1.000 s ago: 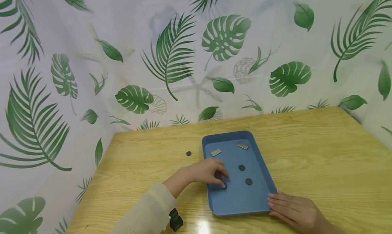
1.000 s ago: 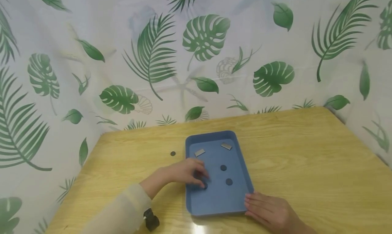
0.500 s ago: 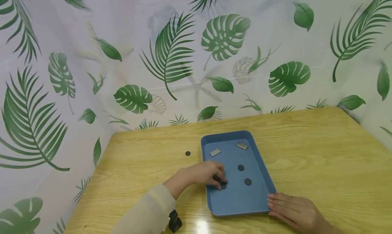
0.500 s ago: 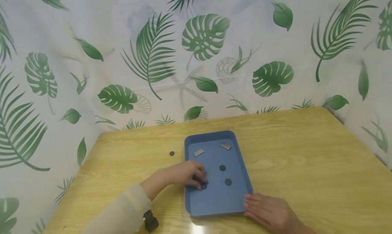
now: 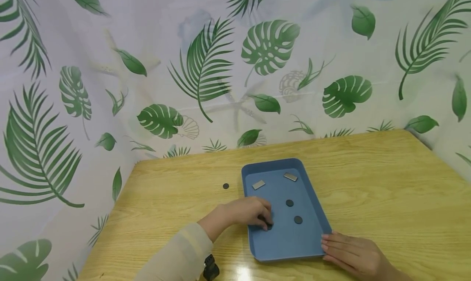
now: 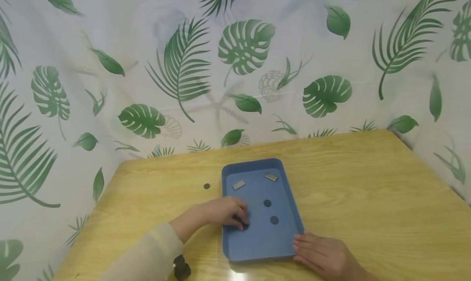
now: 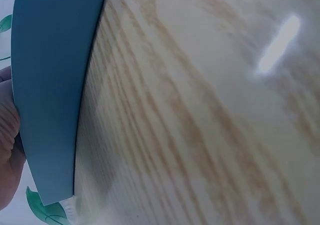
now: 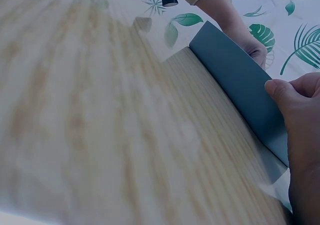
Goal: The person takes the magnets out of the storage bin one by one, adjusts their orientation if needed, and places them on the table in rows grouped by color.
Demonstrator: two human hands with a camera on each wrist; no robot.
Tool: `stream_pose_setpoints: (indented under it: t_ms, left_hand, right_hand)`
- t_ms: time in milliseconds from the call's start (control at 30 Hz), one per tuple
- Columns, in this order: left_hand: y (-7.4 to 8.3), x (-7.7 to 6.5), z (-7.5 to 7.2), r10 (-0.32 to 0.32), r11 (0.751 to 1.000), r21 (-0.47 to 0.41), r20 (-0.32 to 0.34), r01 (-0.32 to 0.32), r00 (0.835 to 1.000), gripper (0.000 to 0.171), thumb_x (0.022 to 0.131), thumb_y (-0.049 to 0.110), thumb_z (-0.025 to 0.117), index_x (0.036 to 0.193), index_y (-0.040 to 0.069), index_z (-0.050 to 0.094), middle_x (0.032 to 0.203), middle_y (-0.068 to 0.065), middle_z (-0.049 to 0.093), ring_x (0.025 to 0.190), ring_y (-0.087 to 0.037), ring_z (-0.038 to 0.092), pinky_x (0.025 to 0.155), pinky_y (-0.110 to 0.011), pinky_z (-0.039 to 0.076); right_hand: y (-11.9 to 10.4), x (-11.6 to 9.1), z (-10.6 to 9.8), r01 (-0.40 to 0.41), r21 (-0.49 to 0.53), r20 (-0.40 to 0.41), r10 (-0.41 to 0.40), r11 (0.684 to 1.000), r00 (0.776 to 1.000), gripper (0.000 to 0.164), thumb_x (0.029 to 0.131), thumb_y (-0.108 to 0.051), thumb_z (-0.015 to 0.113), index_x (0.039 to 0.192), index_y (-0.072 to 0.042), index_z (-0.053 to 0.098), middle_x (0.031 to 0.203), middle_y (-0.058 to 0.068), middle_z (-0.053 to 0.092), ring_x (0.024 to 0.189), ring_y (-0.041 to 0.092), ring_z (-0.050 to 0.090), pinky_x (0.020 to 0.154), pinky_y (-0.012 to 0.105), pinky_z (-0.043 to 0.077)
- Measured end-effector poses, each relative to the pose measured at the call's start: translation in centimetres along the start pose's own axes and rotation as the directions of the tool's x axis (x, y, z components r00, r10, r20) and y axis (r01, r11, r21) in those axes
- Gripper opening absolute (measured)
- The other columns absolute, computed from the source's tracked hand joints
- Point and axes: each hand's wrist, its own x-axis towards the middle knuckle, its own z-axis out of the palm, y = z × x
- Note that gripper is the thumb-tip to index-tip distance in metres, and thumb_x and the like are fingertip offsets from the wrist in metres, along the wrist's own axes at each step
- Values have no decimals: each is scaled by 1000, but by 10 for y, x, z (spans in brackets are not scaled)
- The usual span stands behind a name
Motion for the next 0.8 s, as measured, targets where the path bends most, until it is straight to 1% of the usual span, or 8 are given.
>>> stream_pose_setpoints:
  t_ms: [133,300,400,533,600,800]
  left_hand:
    - [-1,1,1,7,1000,-18,-1,-8,1000,17,83,24,73,95,11,75,90,3,62,78,3,55,71,-4,39]
    - [-2,3,1,-27,999,-37,4,27,1000,16,84,25,73,94,13,72,93,5,62,78,4,53,71,-5,39]
    - [-4,3,0,-48,999,-19,9,48,999,16,85,27,72,95,14,70,94,6,61,79,3,52,71,-5,39]
    - [-5,3,1,-43,999,8,9,43,999,17,86,29,71,94,14,69,92,5,60,77,1,50,70,-5,37]
    - [-5,3,1,-39,999,8,0,39,999,17,86,29,71,93,14,68,91,6,59,77,2,50,70,-5,37]
    - [-7,3,2,-50,997,-55,-46,48,998,15,84,26,72,93,14,70,90,6,60,78,3,50,72,-4,37]
  right_hand:
    - [-1,-1,0,-5,-3,3,5,1000,1000,20,87,-13,67,91,6,74,81,17,72,80,21,71,78,25,54]
    - [-1,-1,-1,-8,-17,-3,8,1000,1000,20,87,-14,68,90,6,74,79,17,72,80,21,71,75,24,54]
    - [0,0,0,-5,-18,-4,5,1000,1000,20,87,-14,68,90,6,74,79,17,72,81,21,71,75,24,54]
    - [-1,1,0,-7,0,-6,7,1000,1000,20,87,-13,68,90,6,74,80,17,72,81,21,71,75,24,54]
    - [-1,1,0,-5,7,-9,5,1000,1000,20,87,-12,68,90,7,73,80,17,72,81,22,71,76,24,54]
    - [0,2,0,4,6,-15,-4,1000,1000,20,87,-12,68,90,7,73,80,17,72,82,21,71,77,24,54]
